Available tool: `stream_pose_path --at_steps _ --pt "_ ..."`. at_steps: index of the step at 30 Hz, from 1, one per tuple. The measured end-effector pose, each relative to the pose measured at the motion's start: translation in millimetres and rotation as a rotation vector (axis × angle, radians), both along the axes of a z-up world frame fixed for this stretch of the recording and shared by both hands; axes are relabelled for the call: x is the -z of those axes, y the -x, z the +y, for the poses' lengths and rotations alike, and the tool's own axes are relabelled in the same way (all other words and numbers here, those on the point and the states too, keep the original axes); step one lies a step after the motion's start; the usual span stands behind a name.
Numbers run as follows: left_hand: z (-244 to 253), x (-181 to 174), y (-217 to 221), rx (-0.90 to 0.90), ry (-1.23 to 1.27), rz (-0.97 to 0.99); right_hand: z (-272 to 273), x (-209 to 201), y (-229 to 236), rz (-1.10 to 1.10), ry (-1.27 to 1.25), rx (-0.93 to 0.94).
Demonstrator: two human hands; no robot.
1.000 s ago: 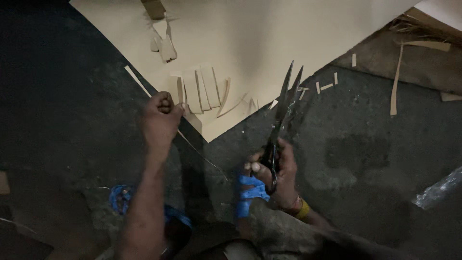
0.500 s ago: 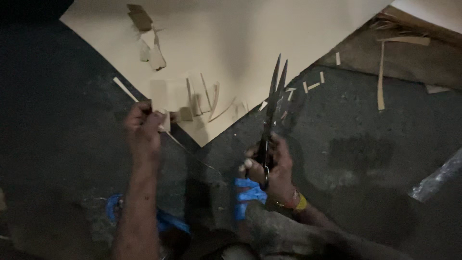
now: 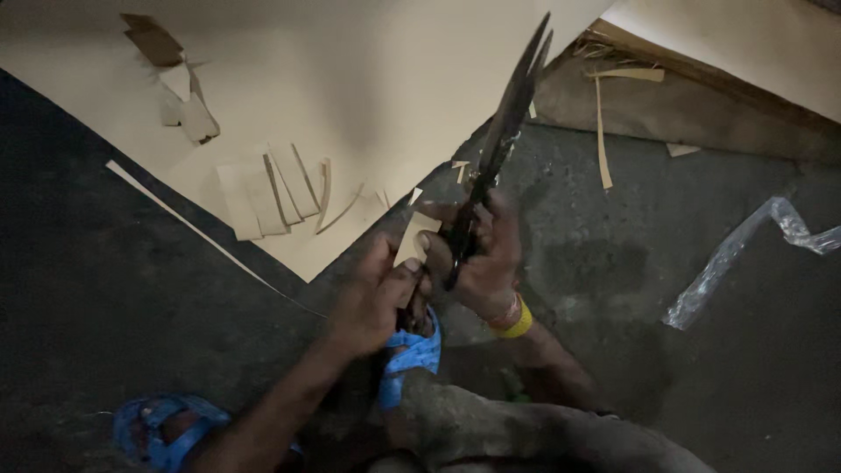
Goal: The person sits on the floor and uses scissors to cut a large sheet of cardboard into long strips, then trims the strips into smaller rectangular pieces. The cut pieces are placed on the floor beside the main sheet.
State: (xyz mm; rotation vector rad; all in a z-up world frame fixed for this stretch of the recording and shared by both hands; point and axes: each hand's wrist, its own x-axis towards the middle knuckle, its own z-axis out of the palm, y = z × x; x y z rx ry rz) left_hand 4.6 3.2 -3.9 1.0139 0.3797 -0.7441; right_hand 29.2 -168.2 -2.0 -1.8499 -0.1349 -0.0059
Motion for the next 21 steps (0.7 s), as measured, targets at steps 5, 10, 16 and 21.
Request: stream_pose_path --at_steps 5,10,16,21 --pt "2.3 -3.1 3.7 0.165 -0.225 -0.105 0.6 10.7 8.2 -0.006 0.037 0.001" --pt "3.0 -1.4 -2.7 0.162 -0.128 -0.057 -3.7 13.8 6.7 -0.134 0.096 -0.050" --pt "4.9 9.0 -6.7 0.164 0.073 0.154 -2.0 13.7 7.8 -0.083 0.247 0.037" --pt "-5.0 8.4 -0.4 0.103 0.042 0.119 -1.8 13.8 5.8 -0.112 0.170 -0.013"
